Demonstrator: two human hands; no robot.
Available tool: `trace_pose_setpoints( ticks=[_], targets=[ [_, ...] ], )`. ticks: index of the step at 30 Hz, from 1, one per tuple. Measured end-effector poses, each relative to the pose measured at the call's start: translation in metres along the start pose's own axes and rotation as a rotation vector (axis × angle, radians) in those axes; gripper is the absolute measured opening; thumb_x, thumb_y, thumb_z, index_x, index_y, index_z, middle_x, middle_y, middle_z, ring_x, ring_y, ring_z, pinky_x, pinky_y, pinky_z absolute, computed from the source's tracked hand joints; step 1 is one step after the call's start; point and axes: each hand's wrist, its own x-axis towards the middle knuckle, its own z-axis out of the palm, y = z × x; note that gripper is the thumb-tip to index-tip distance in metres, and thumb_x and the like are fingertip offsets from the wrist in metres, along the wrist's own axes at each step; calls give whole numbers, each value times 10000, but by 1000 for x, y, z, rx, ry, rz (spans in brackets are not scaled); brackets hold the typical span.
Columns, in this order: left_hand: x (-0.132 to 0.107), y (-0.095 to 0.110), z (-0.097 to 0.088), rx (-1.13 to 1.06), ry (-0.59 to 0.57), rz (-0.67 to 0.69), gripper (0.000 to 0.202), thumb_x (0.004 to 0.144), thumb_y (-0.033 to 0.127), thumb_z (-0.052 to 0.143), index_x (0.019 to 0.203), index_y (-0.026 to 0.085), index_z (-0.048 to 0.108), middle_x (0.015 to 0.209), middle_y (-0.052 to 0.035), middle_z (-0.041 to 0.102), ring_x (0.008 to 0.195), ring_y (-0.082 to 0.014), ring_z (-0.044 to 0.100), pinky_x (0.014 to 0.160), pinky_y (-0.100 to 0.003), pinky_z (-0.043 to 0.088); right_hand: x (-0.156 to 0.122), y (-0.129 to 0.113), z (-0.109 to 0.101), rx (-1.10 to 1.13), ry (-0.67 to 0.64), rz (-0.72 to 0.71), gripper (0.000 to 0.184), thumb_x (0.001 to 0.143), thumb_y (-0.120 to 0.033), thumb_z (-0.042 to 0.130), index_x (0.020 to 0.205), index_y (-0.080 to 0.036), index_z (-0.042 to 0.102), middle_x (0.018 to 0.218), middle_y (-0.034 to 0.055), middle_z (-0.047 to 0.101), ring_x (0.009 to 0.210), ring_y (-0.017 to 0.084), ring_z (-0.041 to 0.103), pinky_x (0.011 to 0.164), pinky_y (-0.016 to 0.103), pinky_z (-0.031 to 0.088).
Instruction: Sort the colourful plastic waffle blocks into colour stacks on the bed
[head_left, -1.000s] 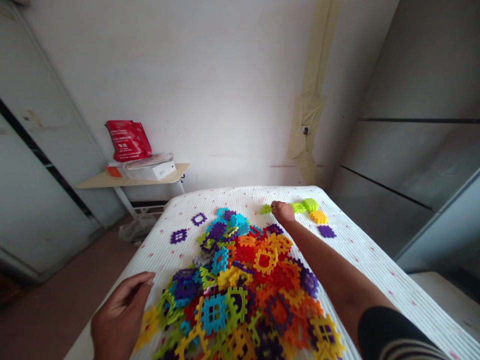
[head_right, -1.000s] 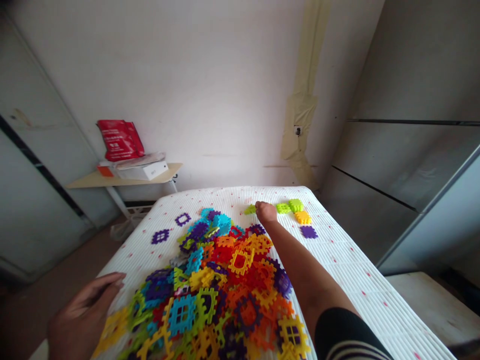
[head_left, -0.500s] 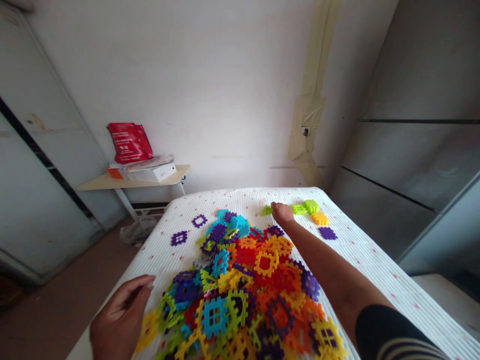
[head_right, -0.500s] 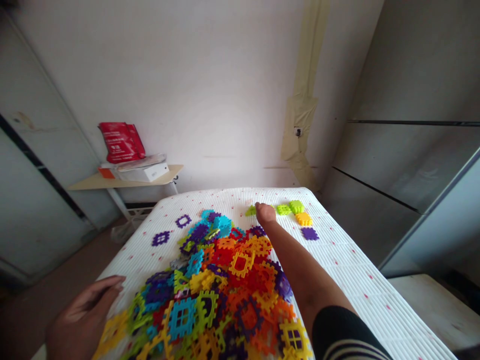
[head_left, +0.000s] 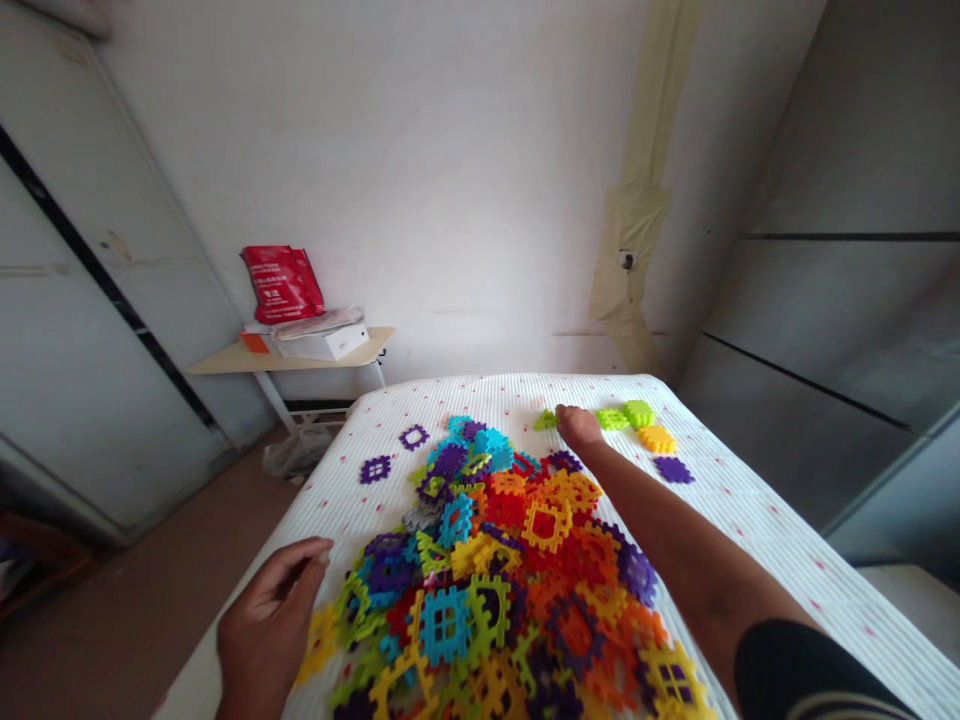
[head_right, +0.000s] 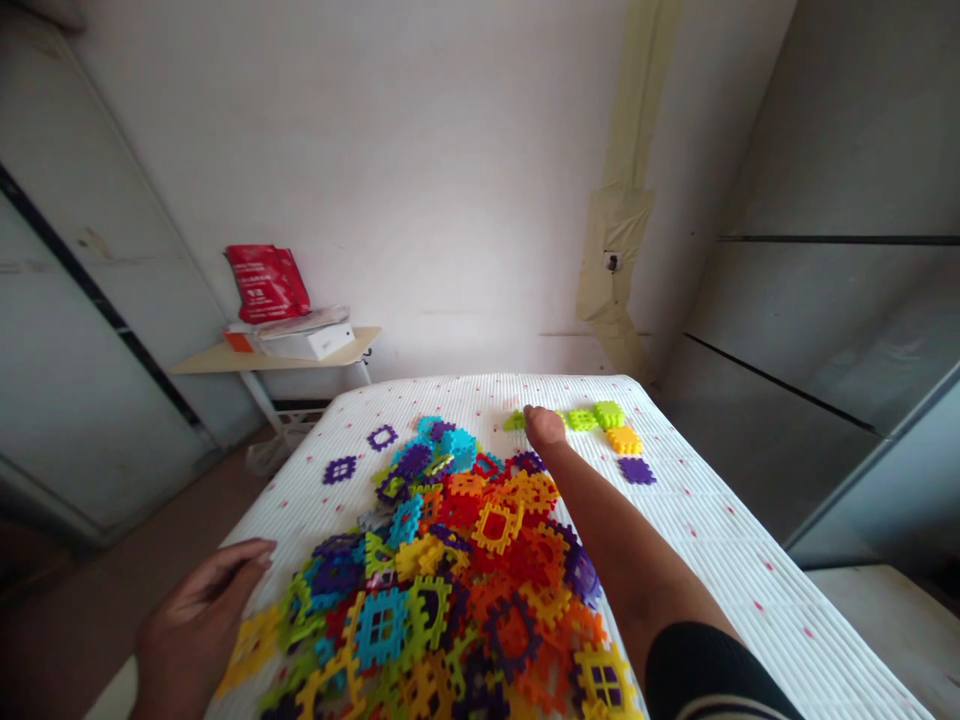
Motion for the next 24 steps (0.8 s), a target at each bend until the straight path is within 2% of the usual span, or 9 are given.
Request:
trace_pose_setpoints(
  ticks=[3,6,14,18,21,24],
  targets=[
    [-1,3,0,-73,-40,-40,317,659,445,622,841,194,688,865,-29,716,830,-214,662,791,-299,513,1,-1,1,1,1,-3,271,923,-165,366,1095,-151,575,997,148,659,902,217,641,689,275,446],
    [-2,9,1,-89,-42,-25,274,658,420,623,800,194,687,827,-24,714,807,-206,659,786,-294,510,2,-1,2,-1,2,-11,274,921,-156,355,1077,-145,581,978,148,662,880,218,644,668,268,439],
    [1,30,2,-17,-136,112,224,694,386,565,753,204,683,751,-21,698,713,-180,637,687,-270,500,-15,-4,-17,23,79,-106,273,876,-156,397,1079,-154,579,1037,113,627,851,196,628,638,240,401],
    [18,46,16,81,-363,199,218,715,305,508,793,219,693,794,-18,705,737,-177,633,707,-273,490,-37,3,-20,135,186,-282,285,851,-149,394,1037,-157,609,1027,94,632,838,171,615,678,233,406],
    [36,56,36,167,-557,215,245,707,268,523,859,203,703,896,-44,715,853,-197,639,788,-285,469,-61,16,-10,253,236,-400,271,868,-198,382,978,-166,628,986,91,643,817,171,618,688,240,432],
    [49,63,63,217,-620,184,385,687,330,609,1035,180,678,981,-85,707,891,-232,639,790,-307,461,-90,32,6,371,245,-443,295,905,-300,358,929,-199,634,935,82,655,788,170,622,667,245,461]
  ],
)
